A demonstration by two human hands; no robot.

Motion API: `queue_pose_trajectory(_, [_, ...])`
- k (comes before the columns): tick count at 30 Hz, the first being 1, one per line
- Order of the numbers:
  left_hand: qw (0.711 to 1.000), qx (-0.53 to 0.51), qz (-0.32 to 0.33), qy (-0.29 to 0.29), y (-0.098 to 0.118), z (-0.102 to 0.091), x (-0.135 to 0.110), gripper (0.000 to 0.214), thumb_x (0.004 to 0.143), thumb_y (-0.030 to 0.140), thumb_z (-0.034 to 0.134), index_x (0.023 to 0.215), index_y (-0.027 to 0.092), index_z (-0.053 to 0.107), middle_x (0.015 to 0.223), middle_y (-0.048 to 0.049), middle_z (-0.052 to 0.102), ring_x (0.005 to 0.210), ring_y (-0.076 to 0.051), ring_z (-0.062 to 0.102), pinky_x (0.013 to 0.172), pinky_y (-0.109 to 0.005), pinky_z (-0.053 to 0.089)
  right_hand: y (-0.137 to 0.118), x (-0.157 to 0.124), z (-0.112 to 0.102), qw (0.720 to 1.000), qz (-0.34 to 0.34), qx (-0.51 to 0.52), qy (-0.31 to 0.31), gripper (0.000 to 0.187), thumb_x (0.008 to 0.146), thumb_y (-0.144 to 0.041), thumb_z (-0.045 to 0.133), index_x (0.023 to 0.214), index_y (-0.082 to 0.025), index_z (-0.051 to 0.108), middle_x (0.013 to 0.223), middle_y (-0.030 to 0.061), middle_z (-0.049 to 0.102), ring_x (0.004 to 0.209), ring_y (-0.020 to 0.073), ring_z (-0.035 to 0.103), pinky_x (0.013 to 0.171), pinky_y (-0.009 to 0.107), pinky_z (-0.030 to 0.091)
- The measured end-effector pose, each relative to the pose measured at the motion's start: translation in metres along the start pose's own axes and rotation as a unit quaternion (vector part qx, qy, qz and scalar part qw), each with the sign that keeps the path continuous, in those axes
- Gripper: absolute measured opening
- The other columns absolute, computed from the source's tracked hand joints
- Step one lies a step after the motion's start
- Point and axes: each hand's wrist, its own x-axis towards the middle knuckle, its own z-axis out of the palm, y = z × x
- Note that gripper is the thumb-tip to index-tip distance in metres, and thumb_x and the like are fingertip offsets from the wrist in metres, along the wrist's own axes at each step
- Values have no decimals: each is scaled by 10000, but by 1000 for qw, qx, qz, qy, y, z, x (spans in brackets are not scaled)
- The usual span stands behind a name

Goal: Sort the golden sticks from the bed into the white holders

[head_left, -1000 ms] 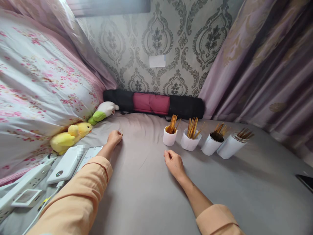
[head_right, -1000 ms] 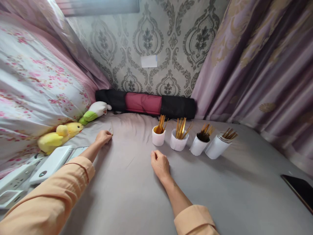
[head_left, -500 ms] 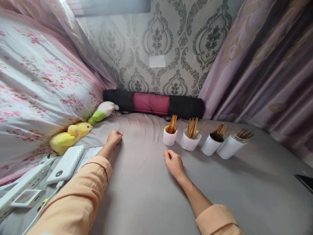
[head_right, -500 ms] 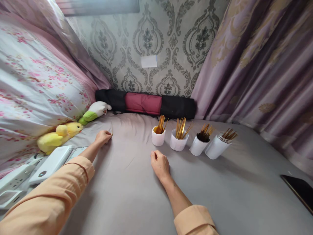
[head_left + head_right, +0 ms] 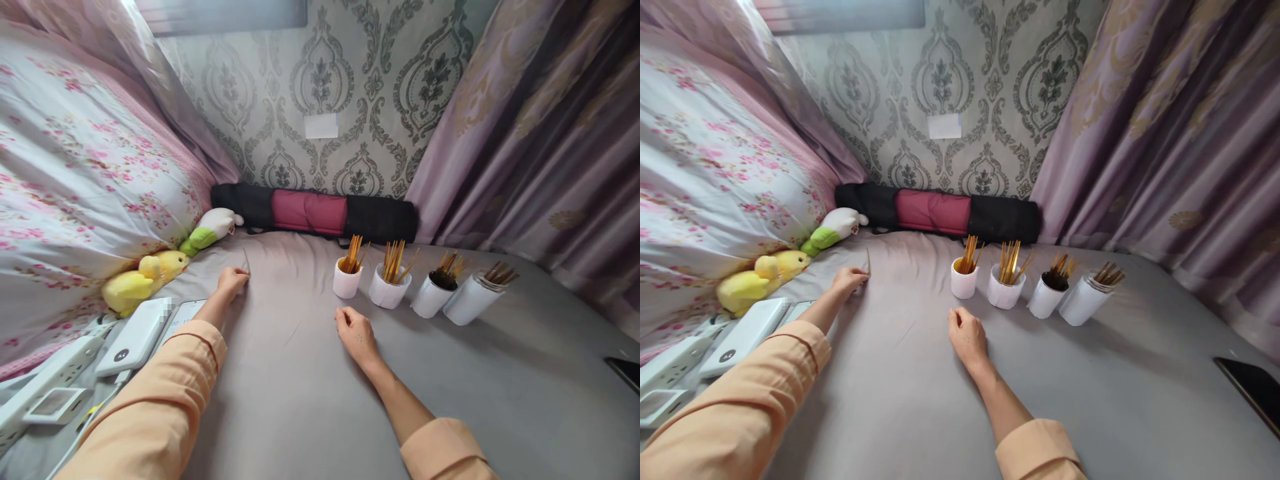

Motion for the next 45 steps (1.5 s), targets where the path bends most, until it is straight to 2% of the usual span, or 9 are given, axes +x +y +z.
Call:
queue_pose_trajectory(8, [982, -182, -56, -23, 2, 2, 0, 85, 640, 142, 557, 721, 127, 536, 610, -52, 594, 553, -128, 580, 459, -202, 440, 1, 0, 1, 1000, -1, -8, -2, 367, 837, -430, 337, 688, -201, 582, 557, 4, 579, 507, 112, 475, 500, 202, 297])
queue_pose_trajectory(15, [937, -336, -85, -51, 6, 0, -11, 103, 666, 50, 548, 731, 113, 498, 644, -64, 615, 582, -122, 609, 556, -228, 509, 2, 1, 2, 1000, -6, -8, -4, 377, 840, -435, 329, 679, -201, 577, 555, 4, 570, 505, 109, 462, 496, 200, 291])
queue_pose_trajectory(22, [889, -445, -89, -61, 7, 6, -18, 159, 685, -15, 521, 814, 79, 513, 661, -70, 613, 591, -128, 617, 587, -239, 525, 2, 1, 2, 1000, -10, -8, 0, 364, 839, -427, 344, 675, -196, 574, 556, 5, 573, 510, 107, 464, 501, 200, 291])
queue_pose_trajectory(32, [833, -537, -100, -91, 15, 12, -38, 163, 681, -72, 507, 765, 51, 571, 653, -83, 613, 588, -115, 608, 555, -194, 520, 2, 1, 2, 1000, -3, -7, -6, 369, 835, -429, 342, 683, -200, 588, 567, 14, 579, 515, 115, 469, 503, 208, 294])
queue_pose_trajectory(45, [798, -587, -50, -131, 20, 22, -76, 150, 719, -2, 529, 829, 51, 615, 701, -84, 639, 593, -95, 606, 566, -179, 512, 1, 1, 1, 1000, -12, -1, 0, 401, 830, -450, 341, 689, -189, 611, 576, 34, 598, 516, 121, 480, 499, 208, 305])
